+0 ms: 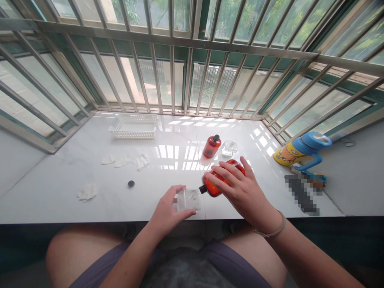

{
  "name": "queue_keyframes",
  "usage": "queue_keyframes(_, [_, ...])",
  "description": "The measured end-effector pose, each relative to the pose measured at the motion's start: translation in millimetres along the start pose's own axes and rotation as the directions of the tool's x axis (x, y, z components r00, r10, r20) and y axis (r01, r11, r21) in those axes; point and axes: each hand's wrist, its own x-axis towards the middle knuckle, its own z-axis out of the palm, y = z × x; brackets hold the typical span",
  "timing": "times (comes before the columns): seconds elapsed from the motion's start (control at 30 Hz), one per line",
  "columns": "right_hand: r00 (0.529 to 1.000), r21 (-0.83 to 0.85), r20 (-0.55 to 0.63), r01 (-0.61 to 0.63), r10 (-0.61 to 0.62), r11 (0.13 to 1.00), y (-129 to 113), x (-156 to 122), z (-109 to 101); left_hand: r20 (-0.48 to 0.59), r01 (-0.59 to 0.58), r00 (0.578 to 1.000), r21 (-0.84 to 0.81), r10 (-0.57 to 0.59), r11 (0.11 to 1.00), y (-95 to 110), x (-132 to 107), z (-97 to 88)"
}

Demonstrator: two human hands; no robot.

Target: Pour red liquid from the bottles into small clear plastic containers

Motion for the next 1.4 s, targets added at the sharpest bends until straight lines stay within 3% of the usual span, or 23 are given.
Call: queue_keyframes(1.4, [0.995, -0.057, -0.039, 0.092, -0.094, 0.994, -0.7, 20.8, -15.2, -0.023, 0.034, 0.999, -0.065, -0.036, 0.997, 4.7, 1.6, -3.3])
